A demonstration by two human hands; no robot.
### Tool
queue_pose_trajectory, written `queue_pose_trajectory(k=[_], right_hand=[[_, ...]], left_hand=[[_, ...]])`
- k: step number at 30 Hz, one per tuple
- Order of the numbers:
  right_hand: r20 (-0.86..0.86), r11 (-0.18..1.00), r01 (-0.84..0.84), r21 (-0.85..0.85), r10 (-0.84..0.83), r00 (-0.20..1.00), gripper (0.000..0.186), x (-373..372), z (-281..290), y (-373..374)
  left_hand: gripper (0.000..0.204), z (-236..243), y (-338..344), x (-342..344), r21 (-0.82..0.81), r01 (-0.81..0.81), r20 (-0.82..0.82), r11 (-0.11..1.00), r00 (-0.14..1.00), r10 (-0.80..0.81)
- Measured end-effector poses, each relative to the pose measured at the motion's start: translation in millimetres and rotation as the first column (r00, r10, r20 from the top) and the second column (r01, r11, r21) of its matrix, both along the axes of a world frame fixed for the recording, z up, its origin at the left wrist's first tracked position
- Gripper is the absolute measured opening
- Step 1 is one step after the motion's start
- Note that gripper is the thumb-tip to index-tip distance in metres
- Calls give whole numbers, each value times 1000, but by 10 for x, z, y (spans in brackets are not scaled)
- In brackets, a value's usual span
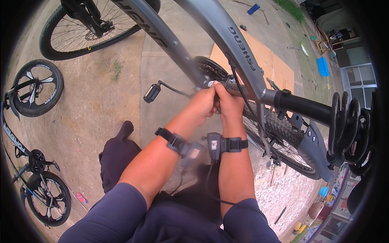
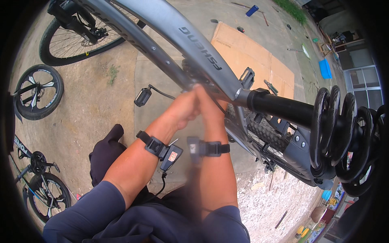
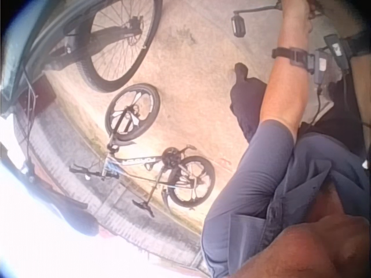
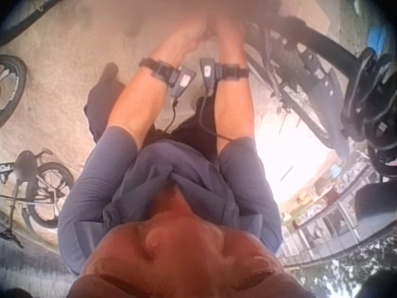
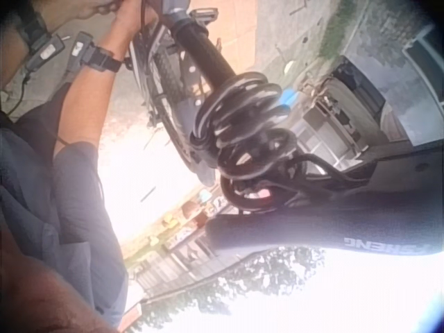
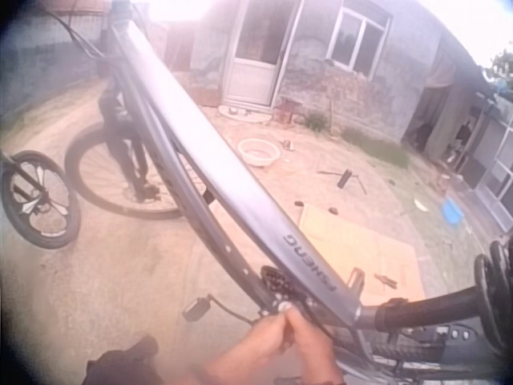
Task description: The person uses a screwdriver to adjust the front derailleur of a bicycle and then uses their hands to thread a cable through the frame.
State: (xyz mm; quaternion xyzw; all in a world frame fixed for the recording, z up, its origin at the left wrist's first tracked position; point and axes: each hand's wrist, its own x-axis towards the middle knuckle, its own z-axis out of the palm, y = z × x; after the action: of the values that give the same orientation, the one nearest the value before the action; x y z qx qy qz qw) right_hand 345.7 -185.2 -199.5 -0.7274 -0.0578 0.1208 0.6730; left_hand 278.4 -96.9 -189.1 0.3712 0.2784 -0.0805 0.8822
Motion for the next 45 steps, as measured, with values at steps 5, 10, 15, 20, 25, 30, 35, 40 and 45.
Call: queue_pose_trajectory(k=[5, 10, 15, 20, 25, 30, 35, 40, 45], right_hand=[[41, 1000, 17, -7, -16, 999, 13, -47, 85, 34], [187, 999, 39, -28, -33, 982, 17, -89, 243, 54], [221, 995, 57, -77, -39, 975, 23, -81, 234, 44], [292, 990, 95, -104, -61, 954, 21, -92, 218, 89], [220, 988, 110, -110, -84, 972, 25, -100, 46, 62], [40, 985, 88, -150, -83, 996, 36, -329, 60, 95], [-253, 999, -49, 8, 49, 966, 48, -330, 110, 37], [-432, 901, 250, 354, -80, 898, 36, -408, 93, 53], [-592, 791, 389, 471, -43, 805, 34, -509, 294, 190]], left_hand=[[45, 30, 27, -17, 20, 21, 1, 1000, 1000, -21], [43, 80, 29, -17, 23, 17, -24, 1000, 1000, -16], [38, 167, 12, -36, 24, -3, -25, 1000, 1000, 4], [38, 220, 42, -71, -3, -24, -54, 1000, 998, 24], [37, 265, 36, -56, 40, 2, -45, 999, 999, 0], [37, 81, 105, -15, 299, 51, -3, 953, 999, -52], [43, 66, 252, -13, 567, 151, -63, 810, 988, -140], [52, 84, 281, 77, 853, 262, -143, 450, 949, -282], [41, 220, 602, 171, 989, 83, -54, 119, 972, -227]])
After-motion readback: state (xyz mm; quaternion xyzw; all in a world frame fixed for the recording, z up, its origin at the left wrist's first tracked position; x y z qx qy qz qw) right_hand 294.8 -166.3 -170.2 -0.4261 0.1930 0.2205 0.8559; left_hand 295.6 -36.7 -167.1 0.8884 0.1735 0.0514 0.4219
